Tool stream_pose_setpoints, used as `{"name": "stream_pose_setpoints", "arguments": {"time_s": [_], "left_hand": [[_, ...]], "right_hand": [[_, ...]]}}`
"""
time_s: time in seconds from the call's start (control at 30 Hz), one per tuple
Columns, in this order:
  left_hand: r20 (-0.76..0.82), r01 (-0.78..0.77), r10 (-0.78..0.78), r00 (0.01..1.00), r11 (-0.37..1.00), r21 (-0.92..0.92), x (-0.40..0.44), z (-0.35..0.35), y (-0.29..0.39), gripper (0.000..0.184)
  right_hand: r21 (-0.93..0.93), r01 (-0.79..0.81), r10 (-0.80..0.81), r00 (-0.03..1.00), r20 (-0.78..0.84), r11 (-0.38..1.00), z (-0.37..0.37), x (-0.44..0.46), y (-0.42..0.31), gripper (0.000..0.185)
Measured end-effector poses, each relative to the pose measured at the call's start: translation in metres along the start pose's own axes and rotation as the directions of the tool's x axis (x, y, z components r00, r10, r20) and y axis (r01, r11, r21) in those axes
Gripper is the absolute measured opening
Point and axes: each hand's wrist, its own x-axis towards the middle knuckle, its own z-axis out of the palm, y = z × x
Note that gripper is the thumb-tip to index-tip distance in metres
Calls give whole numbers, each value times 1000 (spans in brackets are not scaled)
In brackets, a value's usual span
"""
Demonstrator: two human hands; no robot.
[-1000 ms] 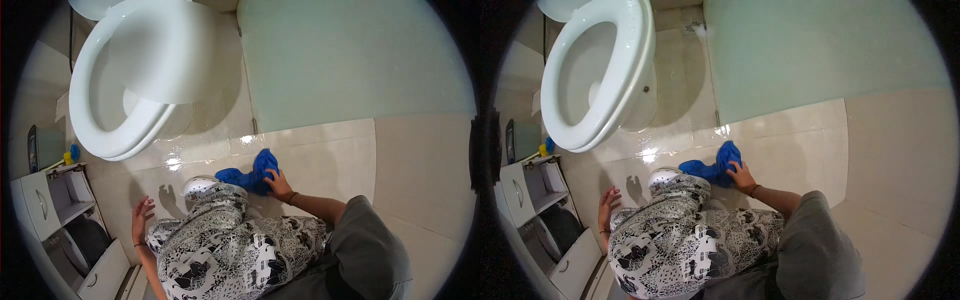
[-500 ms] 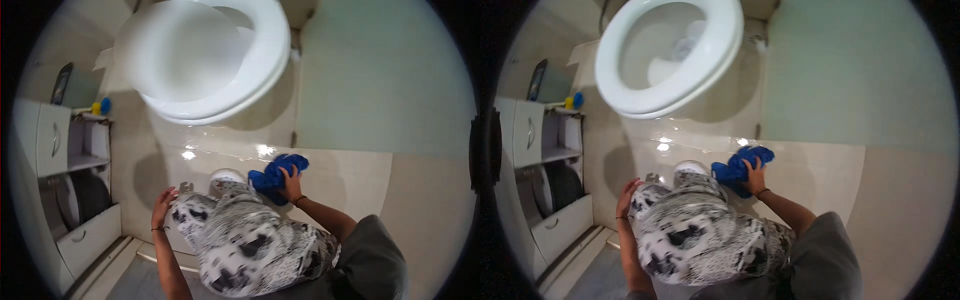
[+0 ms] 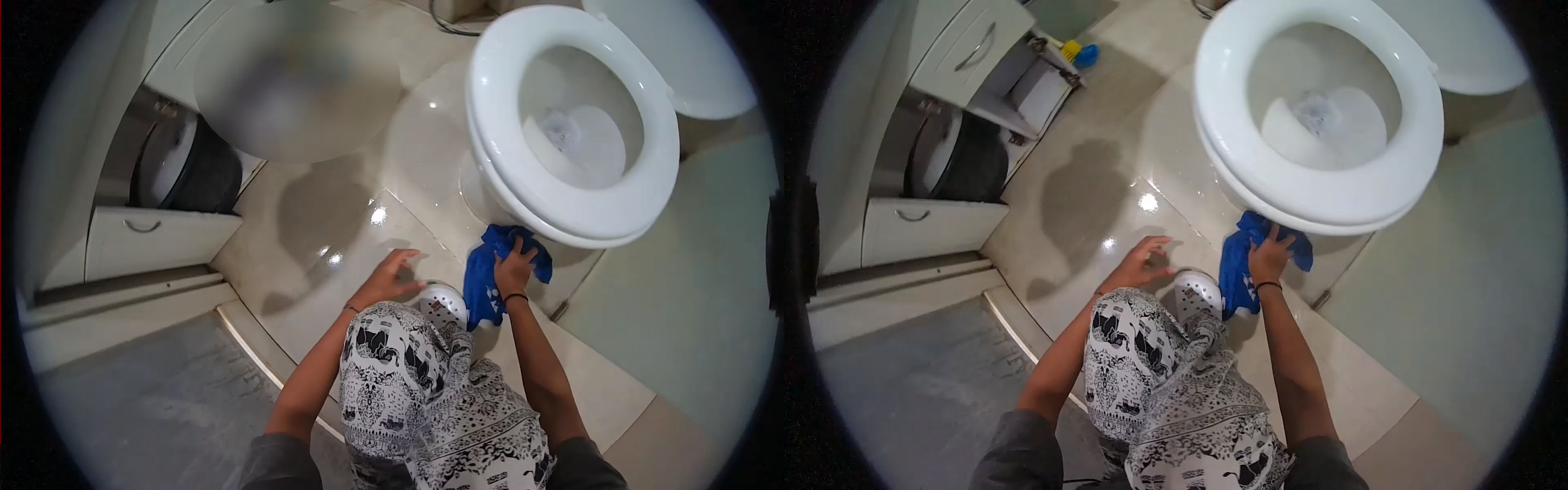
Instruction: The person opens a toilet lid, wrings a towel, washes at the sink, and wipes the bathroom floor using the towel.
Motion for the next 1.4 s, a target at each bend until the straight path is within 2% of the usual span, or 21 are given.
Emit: {"name": "stream_pose_setpoints", "arguments": {"time_s": [0.07,0.1,0.2,0.27,0.33,0.37,0.43,0.5,0.57,0.67,0.73,0.83,0.9,0.97,1.03,1.07,1.13,1.23,1.3,1.37,1.4], "left_hand": [[-39,-289,311,950,918,272,12,13,-3,90],[-3,-221,229,973,941,255,11,17,-1,107],[-110,-337,379,919,899,280,17,20,1,126],[-330,-275,301,895,953,125,16,16,3,127],[-467,-254,177,867,962,-105,19,9,-36,114],[-535,-345,84,841,844,-410,15,4,-22,98],[-561,-231,123,819,965,-125,-9,-20,-36,75],[-740,-198,117,663,980,-23,-23,-33,-57,54],[-813,-187,-8,583,972,-143,-40,-53,-36,49],[-741,-177,-102,663,941,-288,-49,-103,4,54],[-796,-186,-43,604,963,-193,-48,-131,55,58],[-757,-141,-131,640,948,-284,-58,-172,76,55],[-698,47,-329,636,919,-391,-63,-191,95,51],[-723,112,-310,617,944,-310,-63,-202,103,49],[-757,198,-306,577,952,-234,-63,-210,120,56],[-747,220,-318,584,948,-232,-62,-210,121,56],[-874,323,-162,458,946,-7,-54,-210,125,61],[-869,557,74,489,740,377,-29,-179,207,79],[-753,7,103,650,990,142,-10,-151,319,81],[-653,-201,341,676,938,281,14,-126,405,67],[-676,-148,268,687,962,231,23,-118,417,57]], "right_hand": [[121,38,-52,993,111,992,7,0,-13,70],[181,105,-135,978,162,978,16,2,-17,72],[468,238,-347,924,160,851,0,-16,-94,71],[596,277,-511,817,267,754,-22,-32,-144,71],[681,507,-791,585,178,528,-27,-43,-169,79],[693,544,-844,504,181,474,-45,-47,-182,82],[671,658,-930,342,137,341,-57,-35,-197,87],[784,479,-909,333,252,393,-82,-19,-211,85],[721,566,-905,370,211,400,-105,-9,-225,76],[580,732,-897,442,-5,358,-143,-6,-254,34],[458,801,-880,468,-80,385,-174,-3,-283,6],[538,738,-837,537,-101,409,-215,-2,-321,8],[495,765,-862,503,-59,413,-261,-1,-336,11],[301,858,-877,466,-117,416,-282,14,-335,16],[195,838,-860,483,167,509,-313,38,-337,24],[218,838,-866,485,126,501,-329,47,-339,22],[117,843,-834,480,273,524,-368,63,-344,18],[180,907,-921,357,157,382,-426,56,-356,10],[125,922,-922,339,187,365,-474,38,-377,8],[106,957,-960,257,112,269,-510,30,-388,11],[99,958,-963,263,61,268,-521,24,-393,11]]}}
